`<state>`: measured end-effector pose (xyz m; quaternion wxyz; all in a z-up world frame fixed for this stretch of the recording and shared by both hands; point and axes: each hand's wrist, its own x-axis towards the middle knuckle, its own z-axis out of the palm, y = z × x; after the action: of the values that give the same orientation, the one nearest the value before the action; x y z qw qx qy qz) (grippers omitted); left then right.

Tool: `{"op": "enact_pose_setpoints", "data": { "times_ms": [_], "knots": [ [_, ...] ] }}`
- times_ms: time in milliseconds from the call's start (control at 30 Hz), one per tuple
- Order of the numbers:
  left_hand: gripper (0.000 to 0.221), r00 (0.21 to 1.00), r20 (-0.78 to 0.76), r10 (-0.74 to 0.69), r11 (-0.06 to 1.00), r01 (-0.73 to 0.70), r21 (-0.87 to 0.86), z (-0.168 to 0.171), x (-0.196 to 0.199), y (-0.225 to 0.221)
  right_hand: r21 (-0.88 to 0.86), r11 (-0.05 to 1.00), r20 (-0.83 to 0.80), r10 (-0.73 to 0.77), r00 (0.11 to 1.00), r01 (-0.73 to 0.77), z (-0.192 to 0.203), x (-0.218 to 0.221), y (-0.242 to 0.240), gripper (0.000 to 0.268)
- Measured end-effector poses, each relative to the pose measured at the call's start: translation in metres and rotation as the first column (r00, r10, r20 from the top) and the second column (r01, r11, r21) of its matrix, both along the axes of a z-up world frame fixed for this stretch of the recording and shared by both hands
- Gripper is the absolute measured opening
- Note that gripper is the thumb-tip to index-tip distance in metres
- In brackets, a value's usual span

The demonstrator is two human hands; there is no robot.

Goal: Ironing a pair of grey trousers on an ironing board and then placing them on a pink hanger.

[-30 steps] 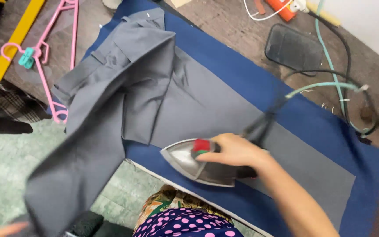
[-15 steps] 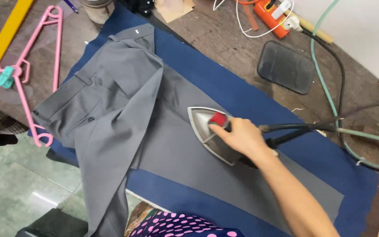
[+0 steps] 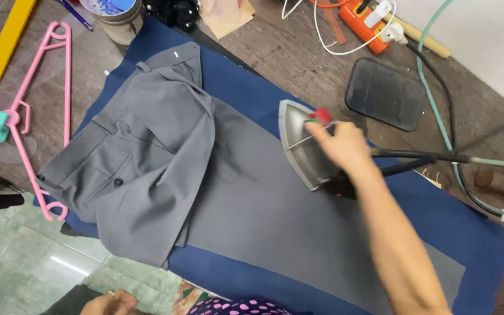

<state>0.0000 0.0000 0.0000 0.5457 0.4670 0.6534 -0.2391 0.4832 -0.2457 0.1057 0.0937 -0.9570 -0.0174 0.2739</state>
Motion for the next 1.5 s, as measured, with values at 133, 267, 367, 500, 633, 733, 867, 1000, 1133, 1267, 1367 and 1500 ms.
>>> {"op": "enact_pose_setpoints", "data": {
  "times_ms": [133,267,367,500,633,733,867,1000,1133,1267,1367,1500],
  "knots": [
    [0.030,0.988,-0.011,-0.157,0.970,0.156,0.188,-0.012,-0.003,0.040,0.046,0.990,0.090,-0.137,0.986,0.134,-0.027,0.065,-0.065,0.068],
    [0.018,0.889,0.097,-0.447,0.798,0.347,0.493,0.039,0.059,0.080,0.157,0.939,0.171,-0.331,0.928,0.306,-0.056,0.122,-0.124,0.063],
    [0.017,0.733,0.109,-0.672,0.525,0.367,0.768,0.058,0.131,0.107,0.303,0.866,0.123,-0.449,0.885,0.398,-0.057,0.132,-0.135,0.058],
    [0.021,0.508,0.041,-0.861,0.162,0.196,0.967,0.041,0.253,0.152,0.417,0.780,0.052,-0.533,0.844,0.467,-0.055,0.132,-0.149,0.052],
    [0.036,0.461,0.071,-0.885,0.162,0.160,0.974,-0.025,0.360,0.189,0.186,0.946,0.328,-0.314,0.891,0.265,-0.092,0.141,-0.192,0.070],
    [0.079,0.611,0.122,-0.782,0.457,0.430,0.779,-0.034,0.406,0.177,0.099,0.960,0.850,0.055,0.524,-0.262,-0.078,0.099,-0.180,0.034],
    [0.069,0.618,-0.013,-0.786,0.256,0.344,0.904,-0.010,0.401,0.155,0.303,0.765,0.829,0.083,0.552,-0.569,-0.050,0.023,-0.126,0.007],
    [0.027,0.309,0.201,-0.930,0.209,-0.009,0.978,0.050,0.357,0.115,0.541,0.605,0.645,0.147,0.750,-0.584,-0.062,-0.001,-0.087,0.009],
    [0.021,0.040,0.406,-0.913,0.405,-0.020,0.914,0.147,0.293,0.035,0.642,0.415,0.592,0.267,0.761,-0.645,-0.015,-0.019,-0.022,0.019],
    [0.030,-0.271,0.274,-0.923,0.303,-0.067,0.951,0.196,0.234,-0.014,0.758,0.017,0.526,0.576,0.626,-0.652,0.059,-0.069,0.030,0.041],
    [0.037,-0.310,0.263,-0.913,0.315,-0.129,0.940,0.192,0.195,-0.032,0.777,-0.151,0.510,0.721,0.470,-0.612,0.091,-0.122,0.042,0.055],
    [0.031,-0.366,0.254,-0.896,0.347,-0.217,0.912,0.217,0.140,-0.045,0.799,-0.335,0.560,0.719,0.413,-0.500,0.094,-0.193,0.046,0.053]
  ]
}}
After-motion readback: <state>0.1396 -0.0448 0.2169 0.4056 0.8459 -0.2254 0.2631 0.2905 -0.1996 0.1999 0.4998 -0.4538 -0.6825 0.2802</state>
